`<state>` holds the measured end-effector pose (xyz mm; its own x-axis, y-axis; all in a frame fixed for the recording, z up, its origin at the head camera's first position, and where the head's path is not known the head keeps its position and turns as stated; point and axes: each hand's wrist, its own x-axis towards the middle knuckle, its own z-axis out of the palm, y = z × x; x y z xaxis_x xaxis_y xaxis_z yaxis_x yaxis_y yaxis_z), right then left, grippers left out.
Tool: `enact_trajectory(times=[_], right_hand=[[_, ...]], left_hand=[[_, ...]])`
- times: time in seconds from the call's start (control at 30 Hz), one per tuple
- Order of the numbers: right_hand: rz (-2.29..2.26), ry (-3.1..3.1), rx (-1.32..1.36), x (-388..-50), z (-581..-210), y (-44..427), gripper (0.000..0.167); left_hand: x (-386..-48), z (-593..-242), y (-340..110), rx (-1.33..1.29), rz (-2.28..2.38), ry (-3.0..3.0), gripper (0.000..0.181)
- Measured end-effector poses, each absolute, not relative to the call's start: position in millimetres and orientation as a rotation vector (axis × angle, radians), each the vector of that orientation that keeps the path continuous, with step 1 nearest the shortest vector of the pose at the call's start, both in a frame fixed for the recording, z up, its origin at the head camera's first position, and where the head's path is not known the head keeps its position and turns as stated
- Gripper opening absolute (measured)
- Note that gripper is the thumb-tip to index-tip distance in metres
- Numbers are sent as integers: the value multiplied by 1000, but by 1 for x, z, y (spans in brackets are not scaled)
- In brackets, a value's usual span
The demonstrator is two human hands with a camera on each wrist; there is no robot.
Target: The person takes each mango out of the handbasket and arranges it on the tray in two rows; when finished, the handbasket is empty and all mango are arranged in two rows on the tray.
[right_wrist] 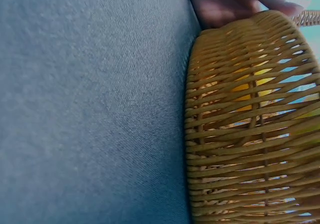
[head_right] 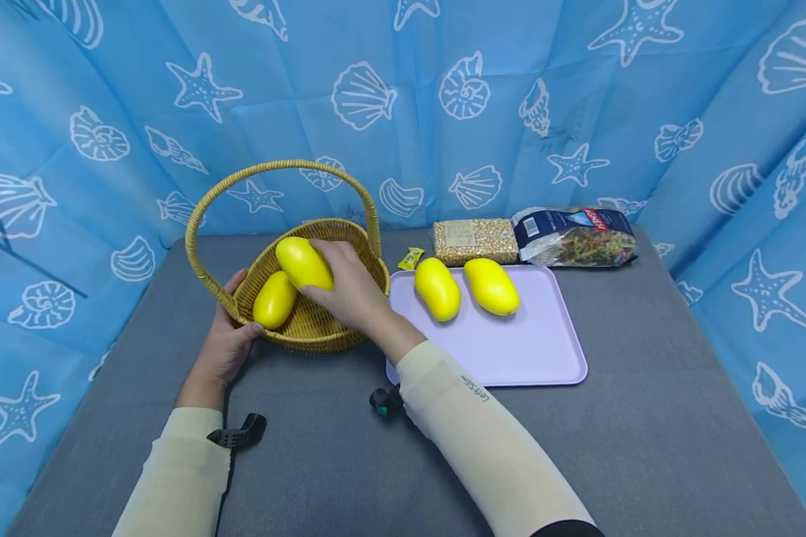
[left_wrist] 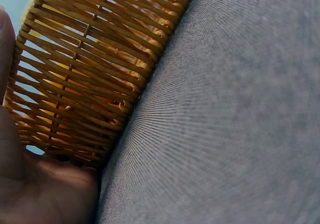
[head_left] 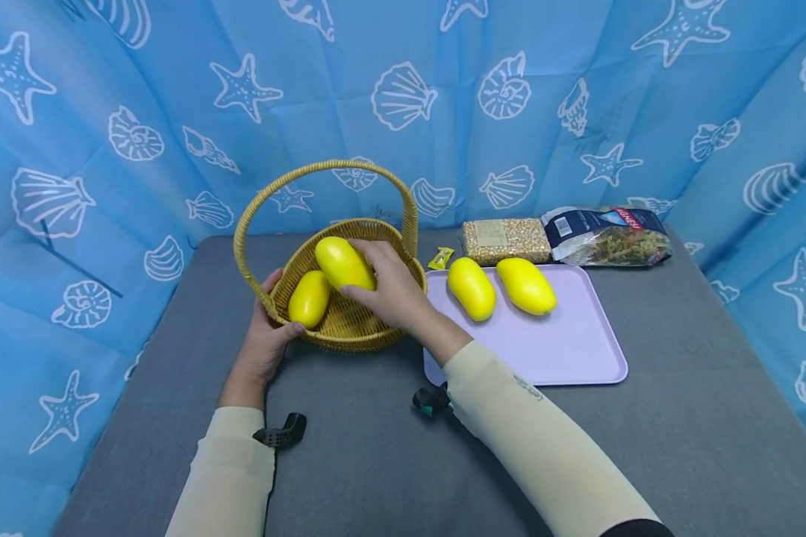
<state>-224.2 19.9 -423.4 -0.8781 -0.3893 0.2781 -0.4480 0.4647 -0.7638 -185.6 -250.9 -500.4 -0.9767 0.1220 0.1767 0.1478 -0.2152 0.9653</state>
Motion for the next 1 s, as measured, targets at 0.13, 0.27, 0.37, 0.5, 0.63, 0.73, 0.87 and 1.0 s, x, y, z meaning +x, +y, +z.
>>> enact_trajectory(times=[0.13,0.27,0.37,0.5,0.63,0.73,0.87,1.0], right_hand=[[1449,-2570,781,-214,-419,26,73],[1518,-2522,799,-202,-412,37,73],[1567,-2522,779,-193,-409,47,74],[1608,-2546,726,-180,-408,62,75],[1648,-2533,697,-168,-408,76,75],[1659,-2527,686,-159,-408,85,76],[1640,-2552,660,-148,-408,98,77],[1629,-2609,629,-135,-413,111,80]], left_hand=[[-185,-500,-251,-338,-2413,-1959,97],[-187,-501,-251,-342,-2402,-1958,97],[-188,-502,-251,-346,-2403,-1955,97],[-188,-503,-252,-350,-2414,-1936,97],[-188,-503,-251,-355,-2421,-1924,99],[-188,-503,-251,-358,-2423,-1921,99],[-187,-503,-251,-359,-2425,-1916,99],[-187,-502,-251,-354,-2428,-1914,100]])
